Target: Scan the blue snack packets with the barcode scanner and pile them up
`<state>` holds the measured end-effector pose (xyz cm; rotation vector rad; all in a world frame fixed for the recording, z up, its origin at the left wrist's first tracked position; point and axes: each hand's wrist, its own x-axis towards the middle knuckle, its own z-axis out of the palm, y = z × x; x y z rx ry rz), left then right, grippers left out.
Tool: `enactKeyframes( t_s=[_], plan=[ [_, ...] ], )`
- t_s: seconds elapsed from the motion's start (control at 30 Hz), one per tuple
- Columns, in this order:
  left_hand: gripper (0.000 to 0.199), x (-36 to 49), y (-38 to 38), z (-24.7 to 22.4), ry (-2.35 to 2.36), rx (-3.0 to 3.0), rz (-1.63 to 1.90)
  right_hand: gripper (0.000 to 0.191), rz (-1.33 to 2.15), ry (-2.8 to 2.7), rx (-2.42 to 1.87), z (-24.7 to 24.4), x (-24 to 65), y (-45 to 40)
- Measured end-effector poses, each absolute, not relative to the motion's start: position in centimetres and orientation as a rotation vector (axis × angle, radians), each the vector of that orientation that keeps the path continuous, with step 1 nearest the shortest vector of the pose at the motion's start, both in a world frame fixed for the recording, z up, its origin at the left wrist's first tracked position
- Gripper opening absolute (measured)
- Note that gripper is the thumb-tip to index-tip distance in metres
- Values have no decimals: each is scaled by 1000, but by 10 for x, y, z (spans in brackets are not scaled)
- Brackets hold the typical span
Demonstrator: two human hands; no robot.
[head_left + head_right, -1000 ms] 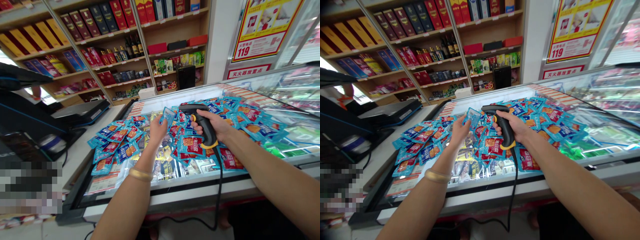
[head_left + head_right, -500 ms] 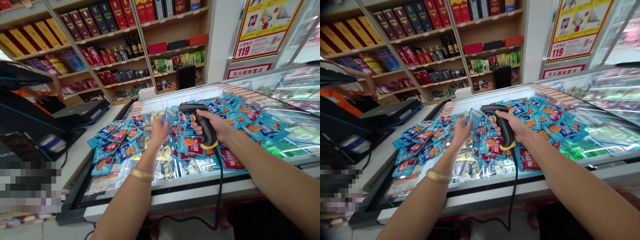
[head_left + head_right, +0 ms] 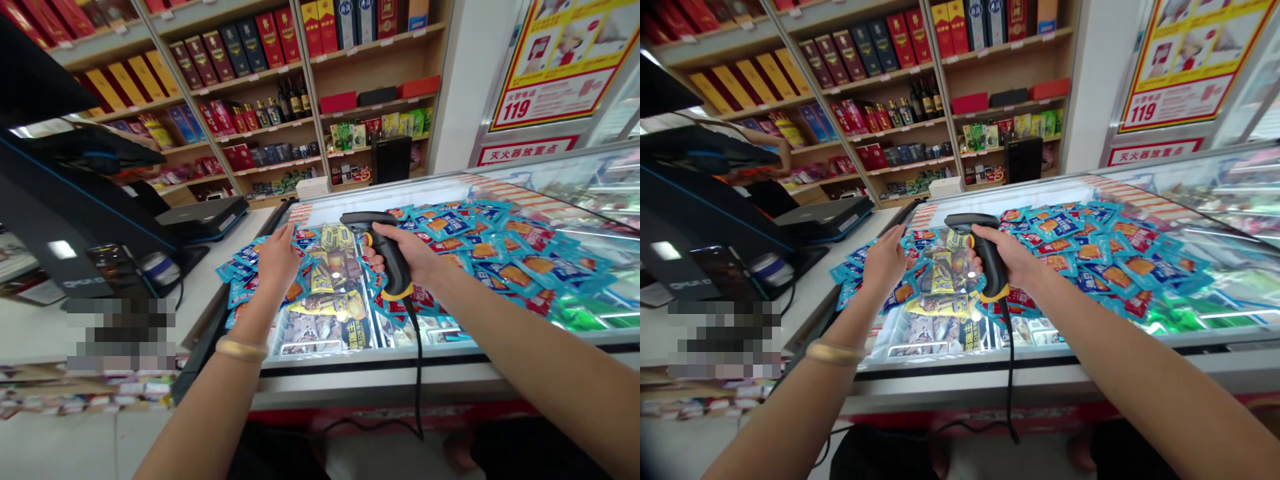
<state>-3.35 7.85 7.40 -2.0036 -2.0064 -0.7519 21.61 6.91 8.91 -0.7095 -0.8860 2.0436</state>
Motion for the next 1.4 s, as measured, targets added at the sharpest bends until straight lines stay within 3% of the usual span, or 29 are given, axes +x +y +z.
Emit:
enactKeyframes(
  t_s=[0.1, 0.2, 0.43, 0.63, 0.93, 1.23, 1.4],
  plan=[
    [48, -58, 66, 62, -2172, -1983, -336, 27, 2137, -895, -675, 84, 192, 68],
    [53, -68, 58, 52, -2196, -2025, -208, 27, 2186, -892, -651, 77, 178, 69],
    [56, -52, 69, 57, -2040, -1989, -543, 24, 2130, -882, -682, 79, 198, 76],
    [54, 11, 108, 56, -1949, -2307, -843, 22, 1928, -819, -757, 90, 254, 89],
    [66, 111, 171, 52, -2165, -2462, -635, 24, 1826, -827, -760, 78, 307, 94],
    [40, 107, 161, 47, -2089, -2595, -573, 23, 1882, -727, -740, 82, 297, 88],
    [36, 85, 141, 45, -2093, -2618, -1067, 26, 1894, -734, -772, 79, 293, 87]
  ],
)
